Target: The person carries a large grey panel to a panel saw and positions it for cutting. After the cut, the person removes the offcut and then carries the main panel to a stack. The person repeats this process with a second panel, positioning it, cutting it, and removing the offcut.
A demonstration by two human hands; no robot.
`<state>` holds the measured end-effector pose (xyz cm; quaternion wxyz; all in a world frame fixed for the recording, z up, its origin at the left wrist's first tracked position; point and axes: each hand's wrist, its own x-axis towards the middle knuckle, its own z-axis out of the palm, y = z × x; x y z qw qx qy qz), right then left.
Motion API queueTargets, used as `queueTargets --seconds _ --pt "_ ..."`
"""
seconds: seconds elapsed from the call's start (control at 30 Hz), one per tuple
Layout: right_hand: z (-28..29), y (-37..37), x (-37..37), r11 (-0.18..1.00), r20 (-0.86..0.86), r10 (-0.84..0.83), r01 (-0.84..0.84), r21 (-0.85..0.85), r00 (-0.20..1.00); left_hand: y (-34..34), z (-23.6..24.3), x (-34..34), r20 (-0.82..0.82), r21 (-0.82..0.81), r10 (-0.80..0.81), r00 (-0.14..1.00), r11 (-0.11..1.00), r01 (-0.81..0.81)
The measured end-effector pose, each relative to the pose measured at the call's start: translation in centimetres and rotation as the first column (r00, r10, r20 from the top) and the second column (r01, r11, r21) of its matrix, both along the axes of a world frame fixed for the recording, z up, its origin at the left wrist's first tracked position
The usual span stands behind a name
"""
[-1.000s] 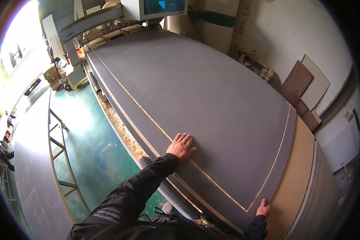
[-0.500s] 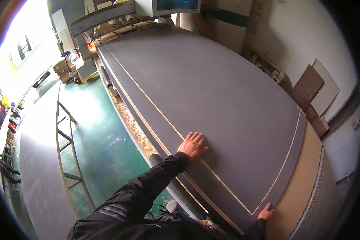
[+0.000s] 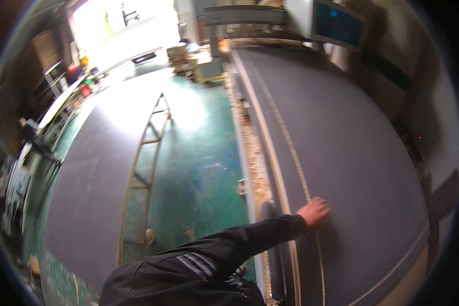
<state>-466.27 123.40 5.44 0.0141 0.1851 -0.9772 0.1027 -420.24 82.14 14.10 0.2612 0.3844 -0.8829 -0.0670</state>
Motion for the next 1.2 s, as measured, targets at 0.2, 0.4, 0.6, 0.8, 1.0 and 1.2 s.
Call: queueTargets --seconds 0.2,0.4,0.6,0.8,1.0,1.2 --pt "-2.2 1.9 -2.2 0.993 -0.168 -0.041 0.022 -0.114 0.985 5.9 5.0 1.3 -0.276 -0.060 -0.083 0.958 0.996 0.069" --pt "-4.1 4.8 -5.2 0.993 -0.309 0.006 -0.043 -0.114 0.951 12.5 10.2 3.2 -0.361 -0.207 -0.196 0.912 0.970 0.127" --pt "0.3 5.1 -2.6 0.983 0.007 0.137 -0.135 -0.127 0.991 17.2 12.8 1.6 -0.348 -0.239 -0.278 0.895 0.950 0.202" --pt "4.4 5.2 1.8 0.918 0.112 0.276 -0.227 -0.326 0.955 20.1 13.4 -0.2 -0.337 -0.274 -0.319 0.886 0.934 0.232" --pt "-0.2 5.0 0.8 0.910 0.012 0.304 -0.286 -0.299 0.953 21.6 13.6 -0.8 -0.271 -0.284 -0.318 0.909 0.928 0.240" --pt "-2.6 5.2 3.7 0.826 -0.113 0.314 -0.330 -0.458 0.943 21.9 13.5 1.1 -0.178 -0.241 -0.381 0.907 0.911 0.335"
